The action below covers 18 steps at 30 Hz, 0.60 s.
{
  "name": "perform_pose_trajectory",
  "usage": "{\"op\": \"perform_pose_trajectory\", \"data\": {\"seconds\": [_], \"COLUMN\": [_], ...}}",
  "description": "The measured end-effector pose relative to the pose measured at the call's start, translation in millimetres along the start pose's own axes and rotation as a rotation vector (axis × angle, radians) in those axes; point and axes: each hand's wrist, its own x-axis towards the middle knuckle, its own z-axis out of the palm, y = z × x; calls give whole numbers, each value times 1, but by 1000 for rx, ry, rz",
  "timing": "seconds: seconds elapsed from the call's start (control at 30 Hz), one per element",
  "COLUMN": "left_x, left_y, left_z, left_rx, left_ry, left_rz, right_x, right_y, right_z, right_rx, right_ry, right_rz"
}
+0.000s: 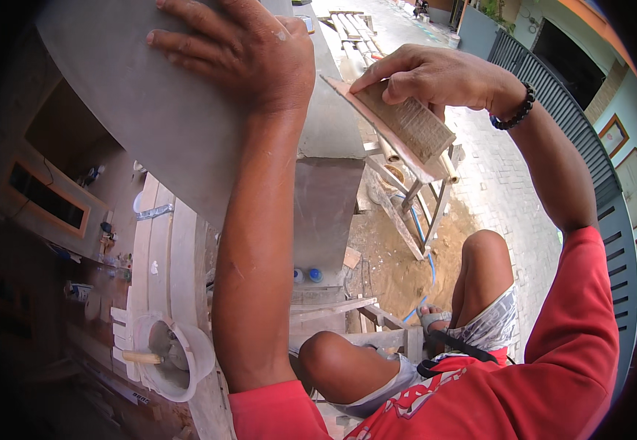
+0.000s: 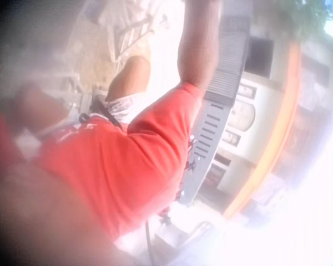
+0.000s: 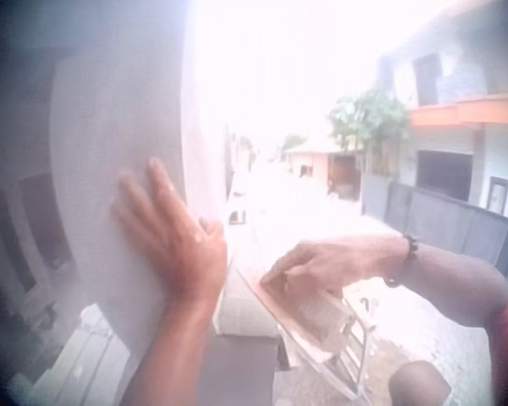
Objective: The person scoops plaster from a bucket and applies it to a wall section using a trowel. They repeatedly smooth and level the surface, working on the edges and corners to create a flat finish.
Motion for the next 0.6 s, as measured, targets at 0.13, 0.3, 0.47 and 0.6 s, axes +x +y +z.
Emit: {"op": "perform_pose_trajectory", "data": {"seconds": [0.13,0.3,0.47,0.6], "left_x": [1,0,2,0], "left_y": [-1,-2,-5,-2], "left_z": [0,4,5,2], "left_rx": [-1,2,125,4], "left_ry": [16,26,25,41], "left_rz": [18,18,32,26], "right_x": [54,128,171,170], "right_y": [72,106,67,52], "right_z": [-26,-24,5,27], "right_rx": [4,-159,-450,-394], "right_ry": [266,85,-44,-74], "right_rz": [23,7,223,280]}}
